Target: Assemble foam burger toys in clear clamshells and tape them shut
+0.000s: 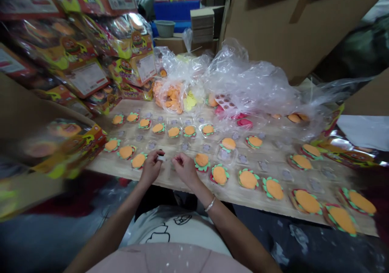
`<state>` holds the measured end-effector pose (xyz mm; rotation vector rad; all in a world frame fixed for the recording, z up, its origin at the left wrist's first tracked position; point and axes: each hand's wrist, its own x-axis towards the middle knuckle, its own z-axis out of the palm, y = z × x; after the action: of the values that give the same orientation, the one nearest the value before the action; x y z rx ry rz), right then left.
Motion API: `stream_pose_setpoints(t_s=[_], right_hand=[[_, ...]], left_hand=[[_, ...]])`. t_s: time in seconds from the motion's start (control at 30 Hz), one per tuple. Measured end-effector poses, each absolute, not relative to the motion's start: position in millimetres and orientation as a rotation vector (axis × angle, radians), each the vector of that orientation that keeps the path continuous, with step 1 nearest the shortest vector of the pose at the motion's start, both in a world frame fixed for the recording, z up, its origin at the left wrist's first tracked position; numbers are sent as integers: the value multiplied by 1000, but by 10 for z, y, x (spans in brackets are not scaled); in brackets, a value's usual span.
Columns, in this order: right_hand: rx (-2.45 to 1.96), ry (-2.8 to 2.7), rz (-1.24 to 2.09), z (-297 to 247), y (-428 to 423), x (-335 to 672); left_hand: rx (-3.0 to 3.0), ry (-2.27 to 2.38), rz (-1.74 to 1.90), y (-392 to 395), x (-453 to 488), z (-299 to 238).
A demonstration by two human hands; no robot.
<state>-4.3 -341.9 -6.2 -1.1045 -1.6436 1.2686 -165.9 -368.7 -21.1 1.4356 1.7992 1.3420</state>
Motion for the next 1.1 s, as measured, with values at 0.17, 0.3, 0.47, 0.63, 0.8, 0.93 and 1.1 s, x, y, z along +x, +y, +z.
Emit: stream_pose_setpoints(t_s=[0.17, 0.3, 0.47, 0.63, 0.8, 0.93, 1.1], right_hand=[[-1142, -1715, 1201, -54, -3353, -93], [-1115, -1680, 1272, -56, -3323, -94], [-1077, -1671, 1314, -35, -3326, -2], [-946, -1720, 1464, 194, -3442, 236], [-898, -1661, 1663, 548, -3696, 469], [-842, -1752, 1679, 714, -3860, 578], [-967, -1953, 1386, 805, -4023, 536]], left_hand=[[1631, 1941, 1262, -3564, -1697, -237], [1596, 1990, 1243, -3577, -1696, -254], [1388, 1886, 1283, -3721, -1683, -83], [1101, 1609, 1211, -3993, -1656, 261], [1005, 1272, 1275, -4288, -1559, 545], [916, 970, 1237, -4452, -1444, 659], [889, 1034, 1205, -4511, -1415, 640]])
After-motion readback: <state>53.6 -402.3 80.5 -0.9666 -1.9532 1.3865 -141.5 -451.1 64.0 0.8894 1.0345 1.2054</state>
